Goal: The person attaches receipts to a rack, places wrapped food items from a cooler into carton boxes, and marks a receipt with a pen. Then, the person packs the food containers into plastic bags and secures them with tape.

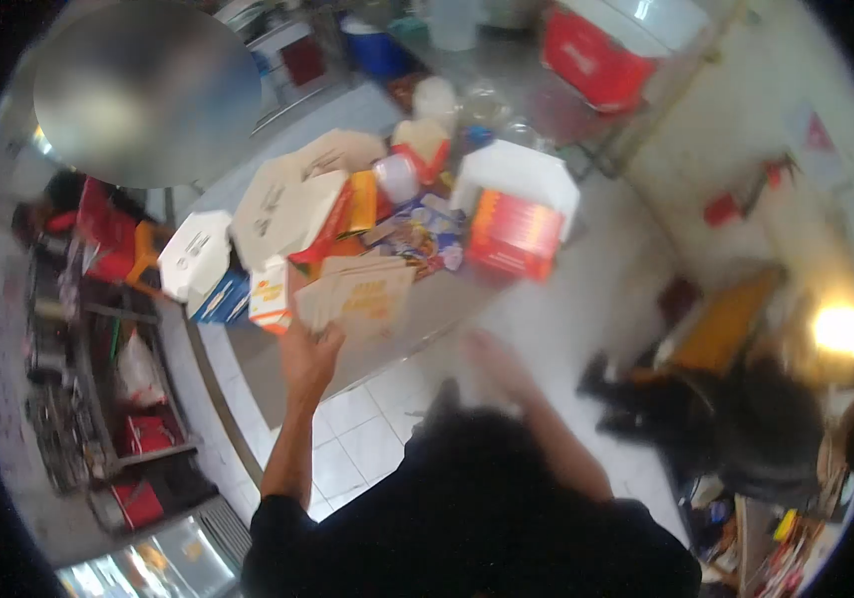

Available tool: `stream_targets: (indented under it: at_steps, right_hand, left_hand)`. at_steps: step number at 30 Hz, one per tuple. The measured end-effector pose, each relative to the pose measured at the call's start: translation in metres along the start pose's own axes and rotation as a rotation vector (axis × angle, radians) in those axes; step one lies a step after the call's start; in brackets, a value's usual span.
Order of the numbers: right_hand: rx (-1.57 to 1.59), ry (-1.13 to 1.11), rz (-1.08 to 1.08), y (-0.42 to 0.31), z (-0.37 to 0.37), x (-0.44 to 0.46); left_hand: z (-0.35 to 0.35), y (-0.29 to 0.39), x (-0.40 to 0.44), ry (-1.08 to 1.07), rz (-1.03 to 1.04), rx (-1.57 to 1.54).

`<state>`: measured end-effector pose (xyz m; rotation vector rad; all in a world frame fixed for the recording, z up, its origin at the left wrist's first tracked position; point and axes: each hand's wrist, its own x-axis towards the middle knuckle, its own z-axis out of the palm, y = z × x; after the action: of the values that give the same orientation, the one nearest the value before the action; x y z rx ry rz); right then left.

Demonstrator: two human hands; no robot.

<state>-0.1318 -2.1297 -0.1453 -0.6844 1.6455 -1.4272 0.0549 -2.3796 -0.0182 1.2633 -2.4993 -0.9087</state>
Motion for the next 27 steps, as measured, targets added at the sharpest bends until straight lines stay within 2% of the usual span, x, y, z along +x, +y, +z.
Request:
stream_targets:
  at_steps: [1,3,6,7,8,9,11,12,13,14,16,17,19,20,21,23,25,26,27]
  right_hand:
    - [0.093,0.052,-0.049,-0.003,0.004,0.003]
    - [0.179,0.204,-0.122,-0.016,-0.014,-0.006]
    - [0.049,0.168,0.019,-0.069,-0.062,-0.046]
    - [0.058,0.251,0.115,-0.082,-0.081,-0.060]
    - [0.070,0.328,0.209,-0.099,-0.100,-0.076]
    - [0.279,0.483,0.253,-0.124,-0.114,-0.095]
    - [0.223,0.590,0.280,-0.121,-0.159,-0.122]
    - [0.157,0.628,0.326,-0.118,-0.185,-0.140]
    - [0.184,0.686,0.304,-0.112,-0.201,-0.156]
    - [0.293,0.769,0.322,-0.088,-0.217,-0.160]
    - [0.369,0.782,0.296,-0.073,-0.260,-0.166]
    - [0.372,0.812,0.287,-0.063,-0.277,-0.167]
    - [0.466,0.734,0.084,-0.044,-0.317,-0.165]
    - [0.488,0.739,0.089,-0.028,-0.327,-0.157]
    - [0.461,0.633,-0.019,-0.015,-0.349,-0.142]
    - [0.438,0.544,-0.141,-0.027,-0.396,-0.109]
    - [0.367,0.494,0.010,-0.068,-0.429,-0.082]
    - [0.524,0.327,0.174,-0.063,-0.446,-0.049]
    - [0.498,0.358,-0.053,-0.041,-0.455,-0.008]
  left_hand:
    - [0.002,0.020,-0.006,0.037,0.054,-0.376]
    - [0.037,0.045,-0.014,0.002,0.078,-0.577]
    - [0.118,0.072,-0.015,-0.270,0.135,-0.994]
    - [0.151,0.077,-0.010,-0.367,0.153,-1.079]
    - [0.162,0.109,-0.014,-0.433,0.182,-1.078]
    - [0.165,0.149,-0.024,-0.558,0.167,-0.879]
    - [0.188,0.207,-0.023,-0.816,0.217,-0.756]
    - [0.206,0.229,-0.023,-0.967,0.260,-0.838]
    - [0.215,0.259,-0.034,-1.006,0.217,-0.880]
    - [0.240,0.271,-0.035,-0.957,0.249,-0.856]
    - [0.245,0.339,-0.037,-1.010,0.274,-0.732]
    - [0.268,0.353,-0.028,-1.033,0.295,-0.729]
    - [0.314,0.367,0.004,-1.106,0.433,-0.865]
    - [0.316,0.370,0.008,-1.118,0.423,-0.845]
    - [0.312,0.386,0.013,-1.098,0.408,-0.881]
    - [0.308,0.427,0.036,-1.062,0.399,-0.968]
    - [0.313,0.454,0.057,-0.994,0.373,-1.003]
    - [0.318,0.464,0.067,-0.956,0.350,-1.016]
    - [0.327,0.473,0.080,-0.919,0.332,-1.018]
